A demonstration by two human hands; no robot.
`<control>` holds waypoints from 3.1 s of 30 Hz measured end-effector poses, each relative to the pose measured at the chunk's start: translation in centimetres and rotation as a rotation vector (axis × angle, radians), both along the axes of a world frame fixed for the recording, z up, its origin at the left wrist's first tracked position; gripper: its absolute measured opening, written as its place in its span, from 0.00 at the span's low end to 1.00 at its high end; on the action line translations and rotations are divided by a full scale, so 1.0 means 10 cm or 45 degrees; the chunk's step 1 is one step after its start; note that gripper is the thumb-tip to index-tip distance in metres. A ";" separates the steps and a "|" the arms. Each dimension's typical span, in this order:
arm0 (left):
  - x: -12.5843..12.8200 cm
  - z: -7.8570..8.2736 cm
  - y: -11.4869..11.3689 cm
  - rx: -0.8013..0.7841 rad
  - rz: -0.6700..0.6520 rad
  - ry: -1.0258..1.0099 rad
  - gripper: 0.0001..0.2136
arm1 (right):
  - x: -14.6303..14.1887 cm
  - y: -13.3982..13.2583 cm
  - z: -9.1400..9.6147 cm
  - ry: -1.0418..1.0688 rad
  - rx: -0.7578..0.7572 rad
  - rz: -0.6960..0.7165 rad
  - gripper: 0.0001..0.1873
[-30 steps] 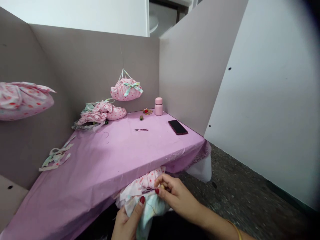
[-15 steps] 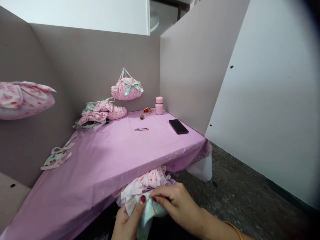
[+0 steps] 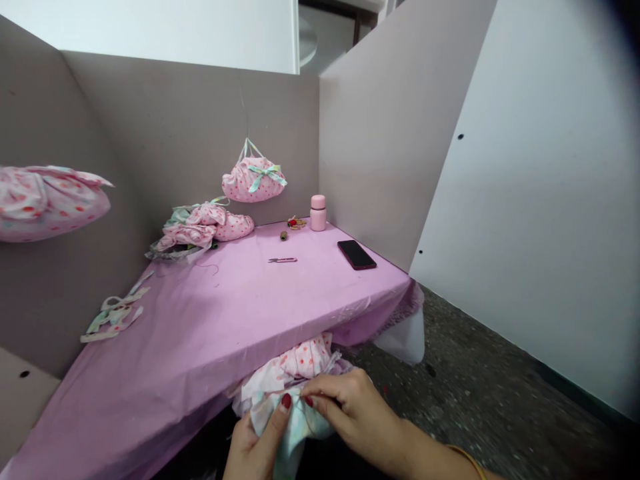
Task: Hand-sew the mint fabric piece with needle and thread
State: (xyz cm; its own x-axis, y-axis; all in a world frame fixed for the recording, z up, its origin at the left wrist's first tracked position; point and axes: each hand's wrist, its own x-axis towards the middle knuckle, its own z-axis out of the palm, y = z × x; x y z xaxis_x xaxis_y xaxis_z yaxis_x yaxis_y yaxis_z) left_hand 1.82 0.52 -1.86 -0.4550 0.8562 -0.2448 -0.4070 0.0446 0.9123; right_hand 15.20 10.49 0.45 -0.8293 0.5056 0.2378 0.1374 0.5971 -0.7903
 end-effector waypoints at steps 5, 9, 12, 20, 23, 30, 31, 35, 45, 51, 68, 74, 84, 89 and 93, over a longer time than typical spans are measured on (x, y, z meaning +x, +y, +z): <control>-0.03 0.00 -0.01 -0.009 -0.019 0.141 0.12 | 0.01 -0.02 0.01 -0.048 0.023 -0.042 0.12; -0.05 0.01 -0.04 -0.043 -0.079 0.320 0.12 | 0.02 -0.02 0.00 -0.073 0.046 -0.059 0.16; -0.07 0.02 -0.05 -0.079 -0.090 0.450 0.12 | 0.02 -0.01 -0.02 -0.091 0.050 0.017 0.14; -0.11 -0.05 -0.04 -0.131 -0.071 0.567 0.13 | 0.00 0.00 -0.05 -0.101 0.087 0.010 0.12; -0.11 -0.05 -0.05 -0.135 -0.073 0.585 0.13 | 0.00 -0.01 -0.05 -0.111 0.105 0.003 0.12; -0.09 -0.02 -0.04 -0.096 -0.129 0.573 0.12 | -0.02 -0.01 -0.05 -0.085 0.021 0.022 0.13; -0.09 -0.02 -0.04 -0.093 -0.134 0.541 0.12 | -0.02 0.00 -0.04 -0.076 0.006 0.012 0.12; -0.09 -0.03 -0.04 -0.099 -0.133 0.438 0.13 | -0.02 0.01 -0.03 -0.048 -0.100 -0.013 0.08; -0.06 -0.01 -0.04 -0.052 -0.165 0.188 0.13 | -0.04 0.08 0.00 0.032 -0.530 0.093 0.10; -0.07 -0.03 -0.04 -0.052 -0.181 0.167 0.14 | -0.03 0.11 -0.01 0.050 -0.644 0.143 0.13; -0.04 -0.20 -0.01 -0.020 -0.156 0.076 0.14 | -0.02 0.18 -0.14 0.116 -0.770 0.280 0.23; -0.05 -0.24 -0.01 -0.010 -0.136 0.092 0.14 | -0.02 0.19 -0.13 0.113 -0.733 0.303 0.22; -0.03 -0.13 -0.03 -0.028 -0.148 0.040 0.14 | -0.01 0.06 -0.12 0.050 -0.619 0.200 0.14; -0.02 -0.09 -0.01 0.021 -0.213 -0.028 0.13 | 0.01 0.01 -0.04 -0.037 -0.440 0.242 0.08; -0.01 -0.09 0.00 -0.004 -0.120 -0.001 0.14 | -0.03 0.02 -0.01 0.143 -0.096 0.027 0.10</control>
